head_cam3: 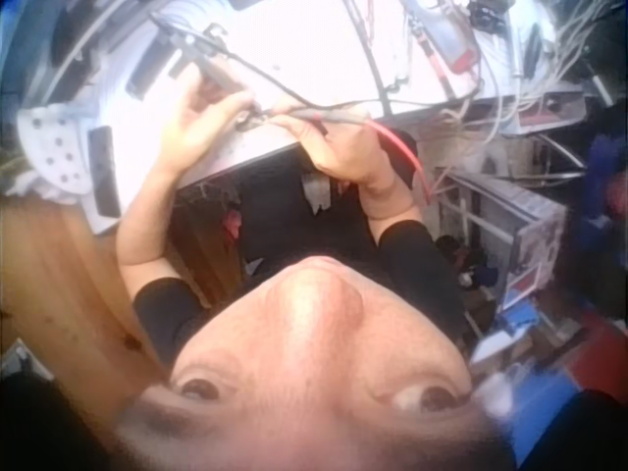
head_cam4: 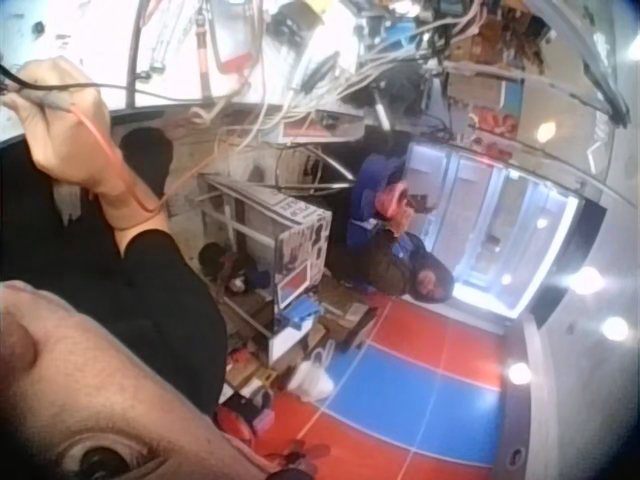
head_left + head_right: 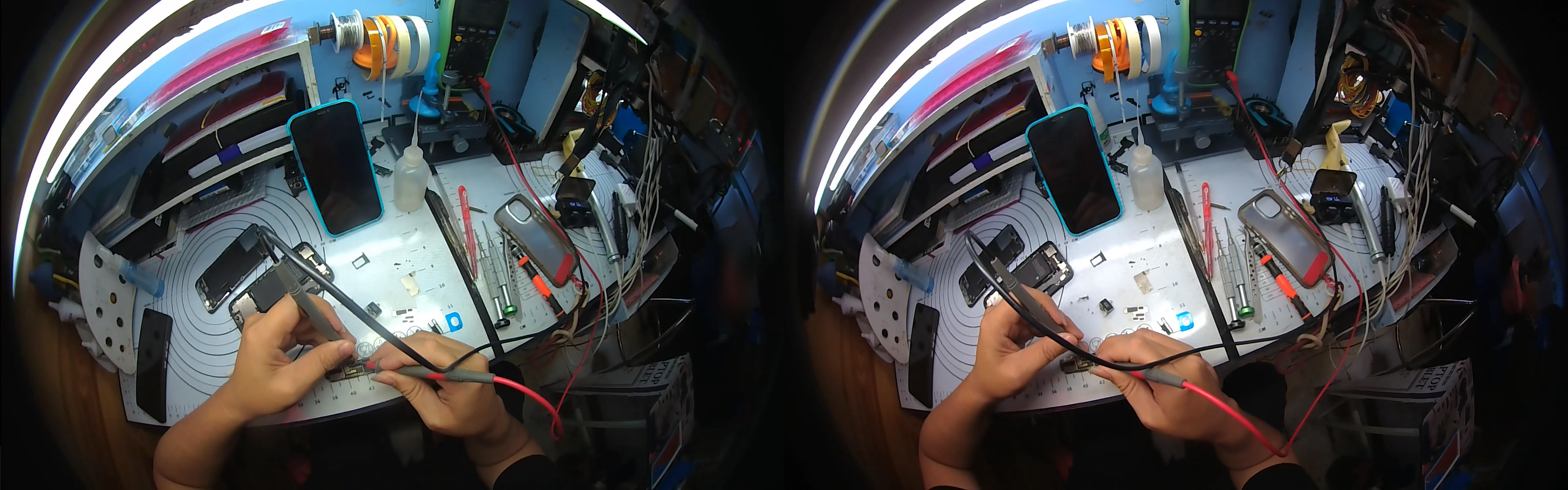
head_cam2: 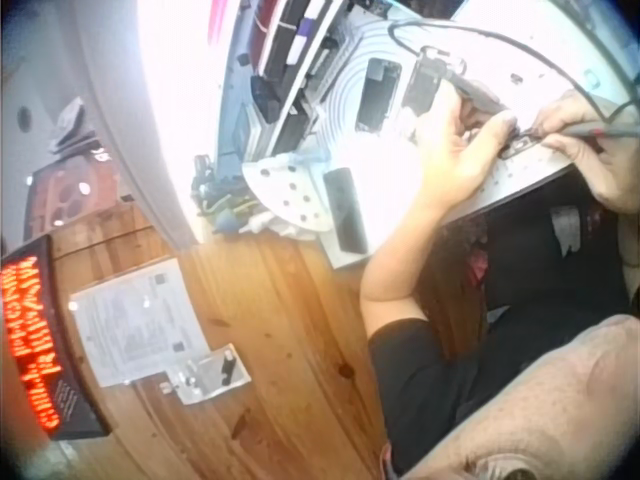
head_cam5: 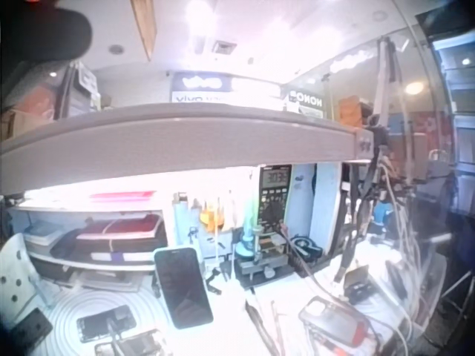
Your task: The person uses a multimeter with probes to test circuits on a mobile phone motherboard and uses tweezers to handle small components.
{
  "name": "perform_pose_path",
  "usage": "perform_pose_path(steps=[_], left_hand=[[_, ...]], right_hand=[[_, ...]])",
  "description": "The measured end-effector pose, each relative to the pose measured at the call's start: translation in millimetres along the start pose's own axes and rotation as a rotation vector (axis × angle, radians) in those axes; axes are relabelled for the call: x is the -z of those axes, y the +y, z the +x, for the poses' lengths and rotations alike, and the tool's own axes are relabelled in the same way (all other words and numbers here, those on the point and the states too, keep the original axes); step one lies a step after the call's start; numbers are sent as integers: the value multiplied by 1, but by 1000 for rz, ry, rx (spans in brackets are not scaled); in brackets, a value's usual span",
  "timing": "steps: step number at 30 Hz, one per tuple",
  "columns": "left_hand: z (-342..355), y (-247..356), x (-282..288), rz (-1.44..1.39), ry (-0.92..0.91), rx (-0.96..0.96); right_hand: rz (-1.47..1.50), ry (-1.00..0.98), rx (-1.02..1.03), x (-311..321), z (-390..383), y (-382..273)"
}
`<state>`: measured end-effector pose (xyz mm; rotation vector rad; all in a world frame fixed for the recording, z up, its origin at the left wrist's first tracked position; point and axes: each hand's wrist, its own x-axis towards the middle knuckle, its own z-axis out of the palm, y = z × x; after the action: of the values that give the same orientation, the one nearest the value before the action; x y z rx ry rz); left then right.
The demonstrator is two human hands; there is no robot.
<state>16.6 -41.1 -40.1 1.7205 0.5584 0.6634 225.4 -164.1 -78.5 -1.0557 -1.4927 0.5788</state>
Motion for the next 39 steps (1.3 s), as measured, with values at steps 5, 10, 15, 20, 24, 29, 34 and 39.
perform_pose_path(steps=[5, 10, 15, 20, 24, 29, 34, 39], left_hand=[[-1, -2, -1, 14, 21, -14], [0, -1, -3, -10, 35, 21], [3, -3, -4, -67, 21, 0], [4, -6, 0, -108, 20, 36], [8, -6, -2, -118, -11, -7], [6, -10, 4, -193, -13, 10], [11, -11, 2, -259, 4, 44], [11, -12, 2, -214, 16, 44]], right_hand=[[-33, -4, -25, 0, -1, -1], [16, 58, -17, -3, 1, -2], [39, 97, -27, -8, -2, 1], [-20, 53, -95, -6, 0, 1], [-13, 13, -180, 1, -2, -3], [96, 112, -146, -8, 0, 1], [154, 127, -139, -4, -2, 1], [165, 140, -152, -6, -3, 3]])
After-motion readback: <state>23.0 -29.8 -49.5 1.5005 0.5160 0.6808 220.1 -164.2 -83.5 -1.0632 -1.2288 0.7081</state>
